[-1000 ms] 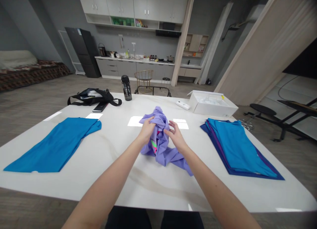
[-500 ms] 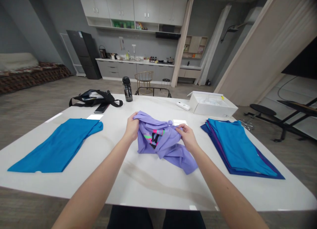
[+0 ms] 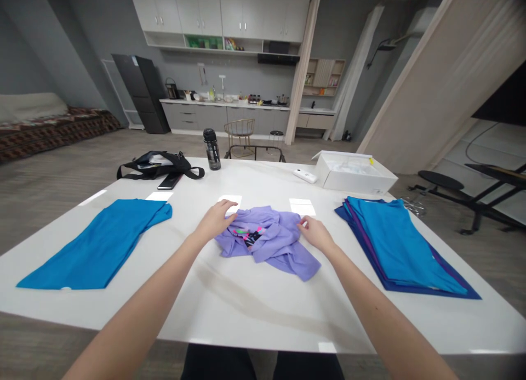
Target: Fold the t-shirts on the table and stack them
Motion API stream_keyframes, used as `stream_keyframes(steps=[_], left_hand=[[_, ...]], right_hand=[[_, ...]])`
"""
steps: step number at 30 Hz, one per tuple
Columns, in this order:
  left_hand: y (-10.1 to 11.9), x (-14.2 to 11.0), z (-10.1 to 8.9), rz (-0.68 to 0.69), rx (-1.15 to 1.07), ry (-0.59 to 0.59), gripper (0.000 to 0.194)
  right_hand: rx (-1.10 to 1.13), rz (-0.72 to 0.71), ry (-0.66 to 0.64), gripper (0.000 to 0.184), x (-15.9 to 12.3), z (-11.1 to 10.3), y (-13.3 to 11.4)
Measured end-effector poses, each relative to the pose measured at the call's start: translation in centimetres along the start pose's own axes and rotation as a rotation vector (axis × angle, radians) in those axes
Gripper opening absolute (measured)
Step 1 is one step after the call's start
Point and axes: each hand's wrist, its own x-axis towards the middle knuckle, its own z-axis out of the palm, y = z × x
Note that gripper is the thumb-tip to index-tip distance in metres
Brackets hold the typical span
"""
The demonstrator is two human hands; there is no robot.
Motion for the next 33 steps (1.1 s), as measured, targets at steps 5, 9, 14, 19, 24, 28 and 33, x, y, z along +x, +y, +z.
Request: stream_keyframes(steps=[5,9,14,19,24,28,33], left_hand=[[1.7,2.1,4.2,-0.026,0.082,-0.108,0.040],[1.7,3.9,6.1,-0.143,0.120,-0.270,0.013],[-1.9,5.0,3.9,-0.356,-0.179,0.101,0.017],[-5.0,6.5,1.6,-0.611,-0.710,0.411,0.021],[-5.4,7.8,3.3,-0.830,-0.625,0.350,0.014],[-4.8,7.5,4.6,-0.727,-0.358,0.376,0.037],[-3.8,8.4,5.7,-0.074,0.151,0.029,0.050]], right_hand=[[-0.021,0.030,0.017,0.045,1.1,2.4,-3.2],[-0.131,-0.013,-0.112,0.019,2.4,3.8,-3.9],[-0.061,-0.099,-0.129,0.015,3.6,1.6,-0.8],[0.298,-0.203,0.175,0.031,4.3,-1.4,1.5],[0.046,0.030,0.109,0.020,6.6,0.0,1.4],[-0.052,0.071,0.138,0.023,8.4,0.9,0.2],[-0.061,-0.270,0.075,0.036,9.1,1.9,-3.0]])
